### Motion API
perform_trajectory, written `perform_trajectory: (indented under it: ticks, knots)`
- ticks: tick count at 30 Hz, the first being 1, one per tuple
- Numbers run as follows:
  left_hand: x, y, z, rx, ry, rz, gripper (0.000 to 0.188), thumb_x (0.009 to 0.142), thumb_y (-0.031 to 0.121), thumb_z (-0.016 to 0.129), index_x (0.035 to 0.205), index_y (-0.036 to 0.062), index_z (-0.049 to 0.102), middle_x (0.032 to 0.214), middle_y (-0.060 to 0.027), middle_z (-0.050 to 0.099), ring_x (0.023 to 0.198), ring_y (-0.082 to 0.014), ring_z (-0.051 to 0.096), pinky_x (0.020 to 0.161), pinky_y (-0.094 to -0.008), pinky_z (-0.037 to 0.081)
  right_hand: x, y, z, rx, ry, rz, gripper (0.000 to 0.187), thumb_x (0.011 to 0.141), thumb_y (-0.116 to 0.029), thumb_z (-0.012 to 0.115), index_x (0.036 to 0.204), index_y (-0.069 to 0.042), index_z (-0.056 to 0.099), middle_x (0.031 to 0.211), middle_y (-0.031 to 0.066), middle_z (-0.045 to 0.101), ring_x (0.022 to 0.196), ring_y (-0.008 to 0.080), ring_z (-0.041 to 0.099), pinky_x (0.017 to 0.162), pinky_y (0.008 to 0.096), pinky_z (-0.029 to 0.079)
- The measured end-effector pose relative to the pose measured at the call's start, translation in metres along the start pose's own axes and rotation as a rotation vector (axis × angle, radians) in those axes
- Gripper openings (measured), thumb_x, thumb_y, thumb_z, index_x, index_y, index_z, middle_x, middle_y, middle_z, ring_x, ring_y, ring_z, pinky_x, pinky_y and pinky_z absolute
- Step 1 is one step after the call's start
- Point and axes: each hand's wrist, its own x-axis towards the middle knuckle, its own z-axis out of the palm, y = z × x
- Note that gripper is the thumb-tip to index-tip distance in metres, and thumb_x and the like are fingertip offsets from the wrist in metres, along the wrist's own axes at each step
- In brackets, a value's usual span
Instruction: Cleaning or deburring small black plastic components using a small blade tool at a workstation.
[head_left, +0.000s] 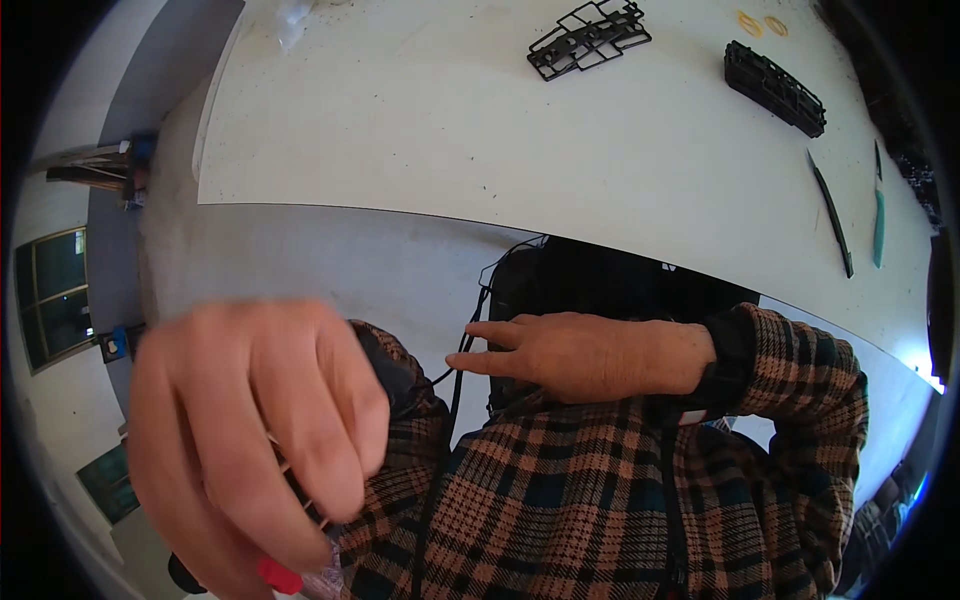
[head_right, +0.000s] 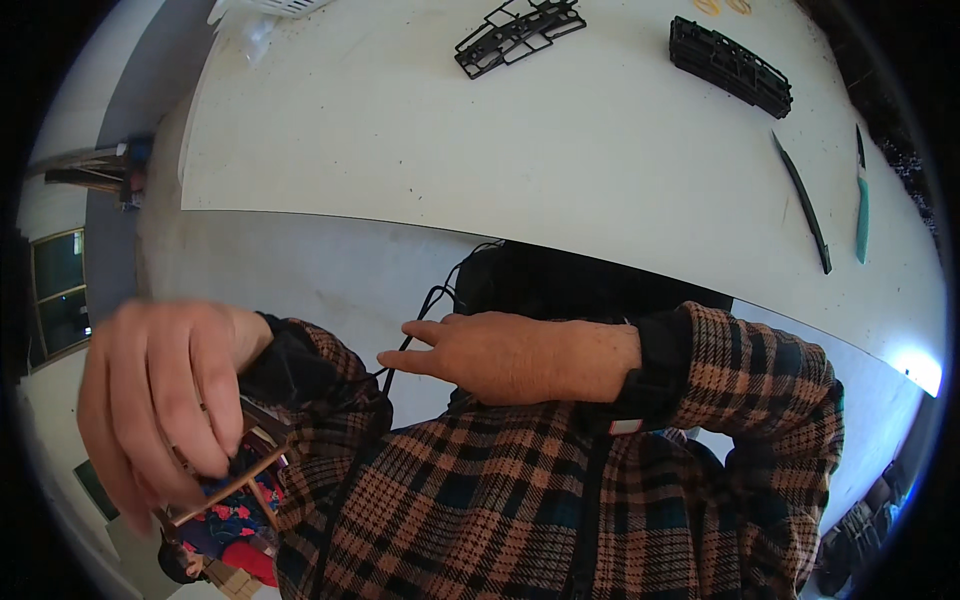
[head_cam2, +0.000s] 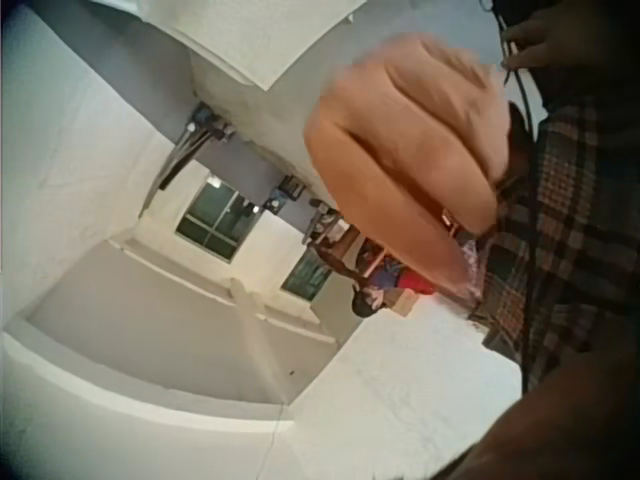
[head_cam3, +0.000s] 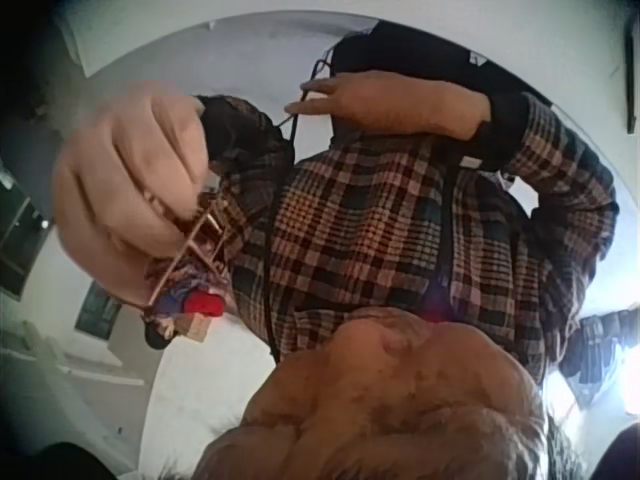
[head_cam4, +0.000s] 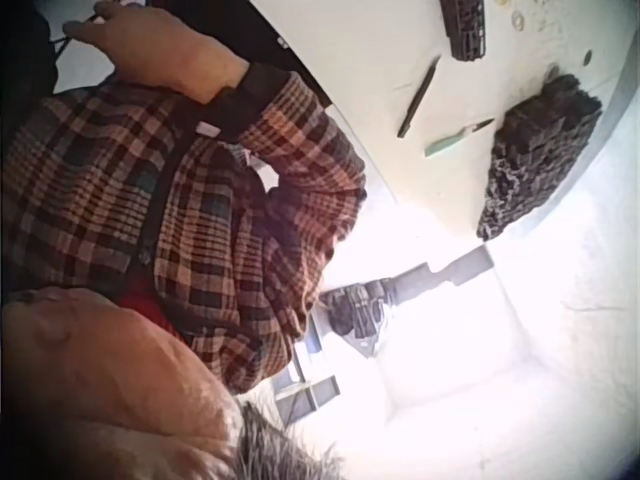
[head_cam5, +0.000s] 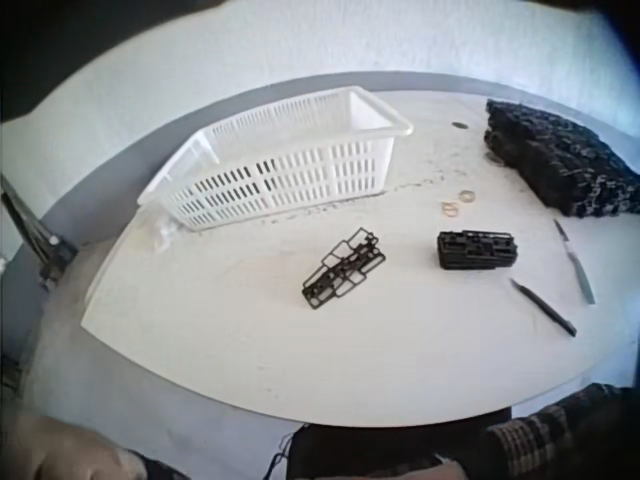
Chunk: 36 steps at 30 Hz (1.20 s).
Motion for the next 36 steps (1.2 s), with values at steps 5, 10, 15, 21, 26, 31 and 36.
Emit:
perform_trajectory:
  ticks: [5, 10, 15, 21, 26, 31, 36]
  knots:
    - [-0.009, -0.012, -0.023, 0.033, 0.211, 0.103, 0.006, 0.080, 0.014, 0.075, 0.075, 0.0150, 0.071, 0.070, -0.0003, 0.068, 0.056, -0.0134, 0.062, 0.057, -0.0252, 0.050, 0.003, 0.003, 0.016, -0.021, -0.044, -0.061, 0.070, 0.078, 0.010, 0.060, 0.143, -0.009, 0.039, 0.140, 0.0232, 0.044, 0.112, 0.0362, 0.058, 0.090, 0.0401, 0.054]
    - [-0.014, -0.018, -0.041, 0.085, 0.339, 0.097, 0.011, 0.082, 0.017, 0.076, 0.090, 0.0174, 0.068, 0.070, 0.0045, 0.063, 0.058, -0.0101, 0.057, 0.057, -0.0220, 0.045, 0.004, 0.004, 0.030, 0.040, -0.066, -0.078, 0.069, 0.078, 0.008, 0.061, 0.142, -0.006, 0.039, 0.139, 0.0245, 0.045, 0.103, 0.0373, 0.062, 0.083, 0.0403, 0.056]
    - [-0.006, -0.022, -0.054, 0.140, 0.507, 0.184, 0.016, 0.084, 0.023, 0.074, 0.097, 0.0182, 0.065, 0.073, 0.0061, 0.055, 0.063, -0.0088, 0.047, 0.059, -0.0229, 0.037, 0.011, -0.002, 0.029, 0.081, -0.105, -0.086, 0.068, 0.077, 0.007, 0.062, 0.141, -0.002, 0.039, 0.138, 0.0252, 0.046, 0.099, 0.0382, 0.064, 0.080, 0.0410, 0.057]
    - [0.003, -0.043, -0.055, 0.012, 0.570, 0.213, 0.016, 0.087, 0.025, 0.071, 0.097, 0.0169, 0.062, 0.074, 0.0050, 0.050, 0.063, -0.0095, 0.041, 0.059, -0.0244, 0.034, 0.011, 0.000, 0.021, 0.162, -0.220, -0.015, 0.072, 0.074, 0.009, 0.059, 0.142, -0.003, 0.037, 0.145, 0.0218, 0.038, 0.111, 0.0402, 0.058, 0.088, 0.0441, 0.054]
    - [0.013, -0.089, -0.046, -0.039, 0.425, 0.242, 0.025, 0.097, 0.029, 0.053, 0.104, 0.0050, 0.055, 0.074, -0.0024, 0.049, 0.060, -0.0118, 0.043, 0.054, -0.0265, 0.038, -0.001, 0.005, 0.019, 0.168, -0.131, -0.069, 0.066, 0.076, 0.007, 0.058, 0.139, 0.000, 0.039, 0.142, 0.0209, 0.042, 0.110, 0.0403, 0.058, 0.088, 0.0438, 0.053]
    - [0.012, -0.112, -0.042, -0.020, 0.544, 0.198, 0.024, 0.095, 0.026, 0.055, 0.103, 0.0028, 0.054, 0.073, -0.0043, 0.050, 0.058, -0.0126, 0.044, 0.051, -0.0266, 0.038, -0.014, 0.002, 0.002, 0.244, -0.119, -0.047, 0.058, 0.078, 0.005, 0.058, 0.135, 0.001, 0.044, 0.135, 0.0208, 0.049, 0.110, 0.0400, 0.057, 0.089, 0.0439, 0.051]
    - [0.015, -0.109, -0.049, -0.053, 0.626, 0.201, 0.022, 0.096, 0.025, 0.053, 0.102, 0.0042, 0.055, 0.072, -0.0037, 0.051, 0.059, -0.0136, 0.046, 0.052, -0.0272, 0.038, -0.033, 0.002, -0.019, 0.199, -0.019, -0.046, 0.049, 0.081, 0.001, 0.060, 0.129, 0.002, 0.048, 0.125, 0.0205, 0.056, 0.109, 0.0379, 0.058, 0.089, 0.0416, 0.051]
